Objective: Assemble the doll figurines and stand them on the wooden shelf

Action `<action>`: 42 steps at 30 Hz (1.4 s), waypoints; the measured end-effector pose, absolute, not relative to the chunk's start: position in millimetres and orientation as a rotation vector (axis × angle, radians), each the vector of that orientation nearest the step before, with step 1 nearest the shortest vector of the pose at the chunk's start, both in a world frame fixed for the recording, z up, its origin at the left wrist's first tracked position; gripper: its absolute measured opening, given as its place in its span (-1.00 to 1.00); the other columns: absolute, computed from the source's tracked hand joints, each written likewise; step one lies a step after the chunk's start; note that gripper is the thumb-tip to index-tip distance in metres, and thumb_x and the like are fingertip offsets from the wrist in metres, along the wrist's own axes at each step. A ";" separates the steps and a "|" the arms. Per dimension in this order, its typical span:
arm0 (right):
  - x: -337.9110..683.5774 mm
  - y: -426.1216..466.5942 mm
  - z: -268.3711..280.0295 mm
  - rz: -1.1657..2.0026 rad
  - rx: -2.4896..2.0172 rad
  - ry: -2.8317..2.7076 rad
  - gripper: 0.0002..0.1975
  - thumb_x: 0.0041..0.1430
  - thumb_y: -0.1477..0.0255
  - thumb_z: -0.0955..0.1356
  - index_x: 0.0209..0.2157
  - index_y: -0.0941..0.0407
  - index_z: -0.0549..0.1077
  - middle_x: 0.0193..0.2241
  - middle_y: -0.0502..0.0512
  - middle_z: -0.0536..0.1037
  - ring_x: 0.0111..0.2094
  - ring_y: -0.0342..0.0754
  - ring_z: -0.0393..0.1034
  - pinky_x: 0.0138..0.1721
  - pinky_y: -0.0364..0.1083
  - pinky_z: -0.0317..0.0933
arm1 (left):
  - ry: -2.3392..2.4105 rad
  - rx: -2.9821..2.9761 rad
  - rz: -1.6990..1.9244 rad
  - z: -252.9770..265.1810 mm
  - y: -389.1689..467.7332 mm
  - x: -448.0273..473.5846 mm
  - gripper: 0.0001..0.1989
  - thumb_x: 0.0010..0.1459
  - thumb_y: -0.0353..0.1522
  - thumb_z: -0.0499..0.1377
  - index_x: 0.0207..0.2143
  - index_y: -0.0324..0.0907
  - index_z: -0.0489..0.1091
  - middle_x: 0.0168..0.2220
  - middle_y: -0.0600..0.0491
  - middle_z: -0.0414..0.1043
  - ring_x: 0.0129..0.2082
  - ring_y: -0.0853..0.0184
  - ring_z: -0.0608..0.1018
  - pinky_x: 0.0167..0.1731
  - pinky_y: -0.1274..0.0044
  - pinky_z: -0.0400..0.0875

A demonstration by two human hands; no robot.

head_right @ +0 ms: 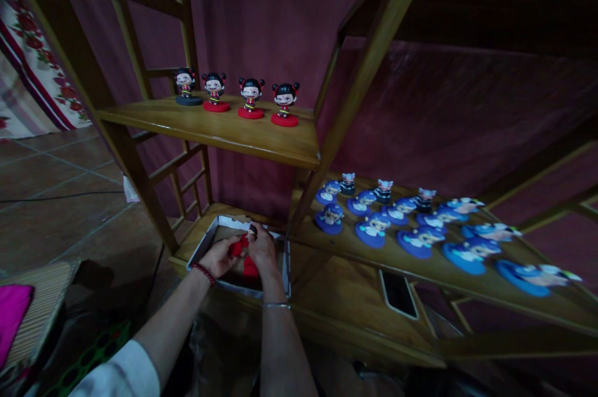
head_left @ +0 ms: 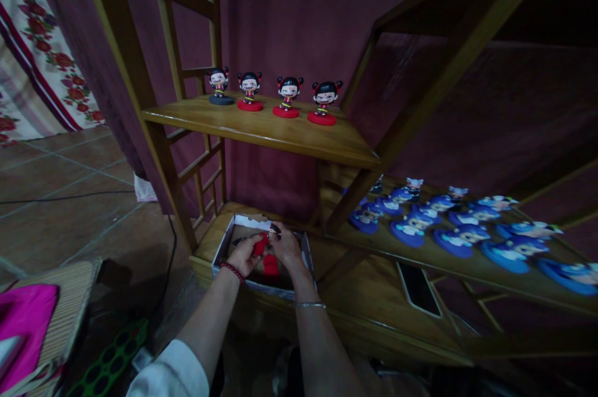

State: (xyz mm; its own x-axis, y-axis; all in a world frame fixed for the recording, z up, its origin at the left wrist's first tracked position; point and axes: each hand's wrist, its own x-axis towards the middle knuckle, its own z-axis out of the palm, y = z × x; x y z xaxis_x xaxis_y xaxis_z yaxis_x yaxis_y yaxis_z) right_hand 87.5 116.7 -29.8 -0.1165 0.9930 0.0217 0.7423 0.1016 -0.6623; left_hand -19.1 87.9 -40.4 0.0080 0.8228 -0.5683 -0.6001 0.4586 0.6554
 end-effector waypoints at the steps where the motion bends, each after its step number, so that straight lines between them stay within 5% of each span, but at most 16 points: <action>1: 87.4 116.1 -28.8 0.698 -1.692 -1.919 -0.66 0.04 0.48 0.22 -0.09 0.08 0.31 -0.22 0.08 0.47 -0.22 -0.09 0.36 -0.19 -0.17 0.17 | 1.095 0.246 1.130 -41.1 88.0 -19.5 -0.94 -0.03 -0.46 0.06 -0.49 -0.25 0.32 -0.65 0.12 0.34 -0.71 0.52 0.34 -0.75 0.70 0.12; 16: 87.3 113.9 -26.6 0.719 -1.682 -1.929 -0.66 0.05 0.48 0.22 -0.09 0.09 0.32 -0.20 0.09 0.47 -0.19 -0.09 0.36 -0.17 -0.16 0.17 | 1.097 0.142 1.198 -47.3 91.6 -21.4 -0.93 -0.06 -0.57 0.10 -0.47 -0.30 0.34 -0.57 0.08 0.38 -0.64 0.55 0.37 -0.66 0.72 0.22; 25: 87.7 113.9 -27.3 0.730 -1.662 -1.918 -0.65 0.03 0.49 0.22 -0.09 0.08 0.33 -0.21 0.09 0.48 -0.20 -0.09 0.35 -0.16 -0.14 0.17 | 1.111 0.102 1.163 -50.7 91.8 -24.0 -0.95 0.02 -0.45 0.08 -0.49 -0.25 0.28 -0.64 0.11 0.32 -0.66 0.50 0.39 -0.63 0.68 0.23; 35: 87.0 117.9 -34.9 0.865 -1.544 -1.800 -0.67 -0.01 0.47 0.24 -0.15 0.07 0.37 -0.43 0.01 0.51 -0.41 -0.13 0.39 -0.33 -0.17 0.24 | 1.080 0.115 1.143 -48.2 90.7 -26.4 -0.89 0.07 -0.40 0.00 -0.41 -0.24 0.28 -0.55 0.04 0.37 -0.57 0.43 0.45 -0.56 0.64 0.28; 42: 86.7 124.7 -49.1 0.912 -1.416 -1.750 -0.66 -0.07 0.45 0.26 -0.17 0.06 0.39 -0.32 0.00 0.51 -0.34 -0.13 0.39 -0.26 -0.14 0.25 | 1.036 0.111 1.170 -46.1 91.0 -25.8 -0.89 0.07 -0.44 -0.01 -0.40 -0.26 0.29 -0.54 0.01 0.37 -0.56 0.43 0.45 -0.56 0.65 0.30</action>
State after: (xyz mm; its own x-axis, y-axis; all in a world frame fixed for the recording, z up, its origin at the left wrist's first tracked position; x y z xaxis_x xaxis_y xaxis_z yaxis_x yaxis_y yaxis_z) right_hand 86.7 124.7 -49.1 -0.1599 0.9833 0.0865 0.4924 0.1554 -0.8564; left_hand -25.8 91.0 -46.1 0.0095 0.7935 -0.6084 -0.7002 0.4397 0.5625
